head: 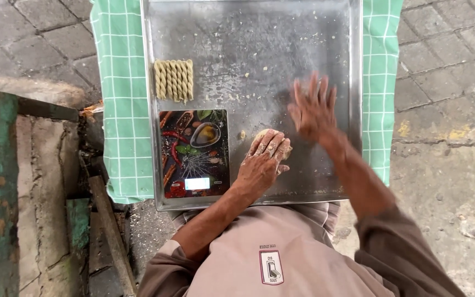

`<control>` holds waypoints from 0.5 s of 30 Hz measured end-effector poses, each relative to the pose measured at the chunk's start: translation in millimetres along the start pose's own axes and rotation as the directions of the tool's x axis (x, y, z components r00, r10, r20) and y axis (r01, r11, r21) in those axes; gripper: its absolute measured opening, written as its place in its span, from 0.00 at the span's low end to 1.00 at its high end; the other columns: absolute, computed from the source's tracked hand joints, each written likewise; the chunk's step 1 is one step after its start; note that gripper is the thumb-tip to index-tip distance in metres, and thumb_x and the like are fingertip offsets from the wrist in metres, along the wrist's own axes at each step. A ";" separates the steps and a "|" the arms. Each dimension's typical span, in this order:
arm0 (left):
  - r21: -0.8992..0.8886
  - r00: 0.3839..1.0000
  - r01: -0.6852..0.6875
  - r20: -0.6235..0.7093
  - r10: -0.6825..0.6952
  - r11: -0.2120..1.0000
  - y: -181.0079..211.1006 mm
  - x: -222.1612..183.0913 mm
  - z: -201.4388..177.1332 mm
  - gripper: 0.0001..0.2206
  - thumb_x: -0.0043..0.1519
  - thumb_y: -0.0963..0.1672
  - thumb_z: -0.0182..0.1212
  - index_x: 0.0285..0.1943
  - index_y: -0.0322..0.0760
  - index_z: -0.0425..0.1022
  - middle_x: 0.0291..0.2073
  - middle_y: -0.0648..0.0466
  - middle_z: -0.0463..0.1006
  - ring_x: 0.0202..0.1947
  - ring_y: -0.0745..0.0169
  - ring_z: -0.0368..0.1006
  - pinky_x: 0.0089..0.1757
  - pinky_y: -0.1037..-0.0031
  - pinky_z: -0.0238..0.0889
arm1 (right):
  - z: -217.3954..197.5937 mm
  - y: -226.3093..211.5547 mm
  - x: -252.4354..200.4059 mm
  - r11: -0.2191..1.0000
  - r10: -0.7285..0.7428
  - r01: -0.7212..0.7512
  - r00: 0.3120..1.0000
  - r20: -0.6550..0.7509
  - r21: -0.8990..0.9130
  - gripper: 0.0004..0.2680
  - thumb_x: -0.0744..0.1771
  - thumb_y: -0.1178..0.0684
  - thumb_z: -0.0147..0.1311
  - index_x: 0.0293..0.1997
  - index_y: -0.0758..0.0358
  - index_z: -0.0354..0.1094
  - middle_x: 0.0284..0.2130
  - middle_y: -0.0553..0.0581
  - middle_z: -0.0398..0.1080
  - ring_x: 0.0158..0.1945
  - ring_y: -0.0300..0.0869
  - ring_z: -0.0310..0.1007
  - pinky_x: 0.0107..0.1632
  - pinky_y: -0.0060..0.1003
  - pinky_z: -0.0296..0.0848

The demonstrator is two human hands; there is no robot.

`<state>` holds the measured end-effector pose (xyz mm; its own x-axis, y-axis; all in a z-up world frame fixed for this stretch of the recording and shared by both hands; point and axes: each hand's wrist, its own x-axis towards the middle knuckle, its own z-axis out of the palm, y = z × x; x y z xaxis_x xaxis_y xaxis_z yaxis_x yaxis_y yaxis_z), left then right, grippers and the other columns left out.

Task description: The person is portioning dough, weighing it on a digital scale, rolling it into thin strips, and twisting them into decorative shapes on a metal tray.

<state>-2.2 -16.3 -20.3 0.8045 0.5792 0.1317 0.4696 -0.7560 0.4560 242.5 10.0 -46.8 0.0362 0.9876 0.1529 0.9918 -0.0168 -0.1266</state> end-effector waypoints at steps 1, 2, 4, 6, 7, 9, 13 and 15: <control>0.014 0.999 -0.014 -0.045 0.015 1.000 -0.8 -0.5 3.3 0.31 0.61 0.52 0.67 0.72 0.39 0.67 0.69 0.43 0.68 0.73 0.44 0.57 0.70 0.56 0.43 | -2.8 5.7 20.6 0.999 0.018 -0.017 0.999 0.034 -0.027 0.24 0.76 0.40 0.36 0.84 0.57 0.38 0.78 0.69 0.26 0.77 0.66 0.18 0.72 0.68 0.24; 0.028 0.995 -0.028 -0.090 0.031 0.999 -1.7 -1.4 6.8 0.33 0.58 0.51 0.69 0.72 0.39 0.67 0.68 0.44 0.68 0.73 0.44 0.57 0.70 0.56 0.44 | -5.3 11.2 40.9 0.998 0.037 -0.033 0.997 0.068 -0.054 0.25 0.77 0.38 0.35 0.85 0.52 0.33 0.77 0.67 0.20 0.76 0.66 0.13 0.72 0.70 0.21; 0.040 0.999 -0.036 -0.036 0.037 0.999 -5.4 -6.1 14.3 0.33 0.60 0.52 0.66 0.75 0.41 0.63 0.72 0.46 0.64 0.75 0.47 0.53 0.71 0.57 0.42 | -18.3 15.3 70.6 0.996 0.087 -0.087 0.982 0.167 -0.004 0.28 0.72 0.30 0.20 0.83 0.46 0.25 0.77 0.66 0.15 0.78 0.64 0.11 0.73 0.68 0.17; 0.061 0.999 -0.045 -0.003 0.045 0.997 -11.7 -1.7 17.6 0.33 0.63 0.52 0.64 0.77 0.42 0.59 0.75 0.49 0.59 0.77 0.49 0.48 0.72 0.58 0.39 | -33.9 13.6 96.4 0.991 0.119 -0.131 0.961 0.249 0.034 0.32 0.67 0.23 0.05 0.81 0.39 0.16 0.76 0.64 0.10 0.80 0.63 0.09 0.75 0.67 0.13; 0.043 0.999 -0.041 0.012 0.041 0.998 -13.4 -2.4 19.5 0.33 0.63 0.53 0.62 0.77 0.43 0.58 0.76 0.50 0.58 0.78 0.50 0.47 0.72 0.59 0.39 | -38.5 7.3 98.8 0.988 0.119 -0.139 0.962 0.245 0.065 0.31 0.69 0.25 0.08 0.82 0.44 0.19 0.76 0.64 0.11 0.79 0.63 0.09 0.75 0.68 0.14; 0.024 0.999 -0.030 0.027 0.030 0.999 -15.7 -3.5 20.4 0.33 0.64 0.54 0.61 0.78 0.45 0.58 0.76 0.51 0.58 0.78 0.51 0.45 0.72 0.59 0.38 | -45.6 -5.7 89.8 0.985 0.114 -0.142 0.963 0.245 0.097 0.31 0.70 0.27 0.10 0.83 0.48 0.23 0.76 0.64 0.12 0.78 0.64 0.09 0.75 0.69 0.16; -0.026 0.999 -0.033 -0.015 0.033 0.999 -16.0 -3.6 23.8 0.32 0.63 0.54 0.62 0.76 0.45 0.61 0.73 0.48 0.62 0.76 0.49 0.50 0.71 0.58 0.40 | -26.8 -9.4 18.5 0.998 0.048 -0.054 0.985 0.166 0.032 0.31 0.68 0.27 0.26 0.81 0.49 0.41 0.76 0.72 0.32 0.77 0.71 0.25 0.70 0.74 0.27; -0.030 0.997 -0.031 -0.076 0.029 0.999 -15.5 -1.8 25.0 0.32 0.61 0.56 0.63 0.74 0.47 0.65 0.70 0.47 0.67 0.75 0.48 0.55 0.71 0.57 0.42 | -7.8 -4.7 -24.1 0.999 -0.039 0.039 0.999 -0.010 -0.030 0.27 0.71 0.34 0.43 0.81 0.52 0.49 0.74 0.80 0.44 0.75 0.77 0.37 0.68 0.79 0.39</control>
<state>-1.8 -13.2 -49.5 0.7878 0.5786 0.2109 0.4333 -0.7641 0.4778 237.9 -14.9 -42.3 -0.0014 0.9859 0.1674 0.9957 0.0169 -0.0914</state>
